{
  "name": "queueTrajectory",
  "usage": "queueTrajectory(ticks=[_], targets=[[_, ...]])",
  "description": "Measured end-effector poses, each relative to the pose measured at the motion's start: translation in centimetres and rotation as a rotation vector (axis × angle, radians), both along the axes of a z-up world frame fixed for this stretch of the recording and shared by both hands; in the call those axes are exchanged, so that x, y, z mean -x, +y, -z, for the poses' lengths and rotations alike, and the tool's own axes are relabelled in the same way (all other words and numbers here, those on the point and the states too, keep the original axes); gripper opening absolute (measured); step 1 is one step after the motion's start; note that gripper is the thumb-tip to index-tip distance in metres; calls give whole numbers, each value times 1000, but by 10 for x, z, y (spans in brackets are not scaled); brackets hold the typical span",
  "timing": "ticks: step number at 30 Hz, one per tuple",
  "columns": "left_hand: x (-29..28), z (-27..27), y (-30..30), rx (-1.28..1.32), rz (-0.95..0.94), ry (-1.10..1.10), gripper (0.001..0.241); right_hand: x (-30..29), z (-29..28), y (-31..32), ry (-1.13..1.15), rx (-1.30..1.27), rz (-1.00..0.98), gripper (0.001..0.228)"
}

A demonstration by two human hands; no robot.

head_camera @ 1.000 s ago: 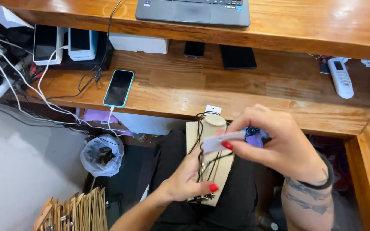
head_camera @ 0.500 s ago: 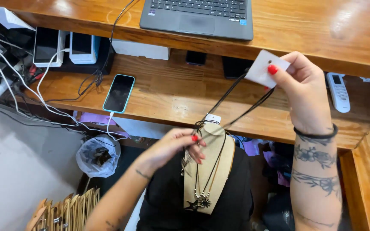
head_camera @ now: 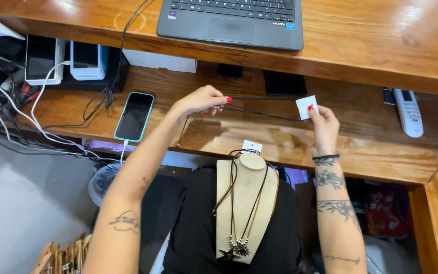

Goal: Organizing necklaces by untangling them, attaching price tags, and placing them on a jewelry display bust.

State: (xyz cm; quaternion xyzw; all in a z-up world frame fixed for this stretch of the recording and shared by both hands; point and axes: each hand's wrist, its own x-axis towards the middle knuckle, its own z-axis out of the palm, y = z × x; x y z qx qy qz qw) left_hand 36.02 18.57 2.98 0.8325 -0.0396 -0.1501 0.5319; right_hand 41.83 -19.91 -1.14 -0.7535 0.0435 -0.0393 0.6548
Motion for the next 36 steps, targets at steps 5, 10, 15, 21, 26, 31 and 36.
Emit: queueTrajectory(ticks=[5, 10, 15, 21, 26, 31, 36], targets=[[-56, 54, -16, -714, 15, -112, 55, -42, 95, -25, 55, 197, 118, 35], [-45, 53, -35, -878, 94, -172, 56, -17, 61, -18, 173, 587, 220, 34], [-47, 94, -23, -869, -31, -528, 40, -13, 55, -9, 74, 665, 239, 33], [-15, 107, -47, -781, -247, -756, 20, 7, 52, -10, -333, 503, 342, 24], [48, 50, -78, -345, 19, -175, 43, 22, 43, -8, -386, 438, 373, 18], [37, 66, -91, -395, 136, -206, 38, 26, 32, -5, -354, 381, 366, 17], [21, 66, -107, -428, 226, -161, 43, 27, 30, -2, -340, 343, 397, 18]])
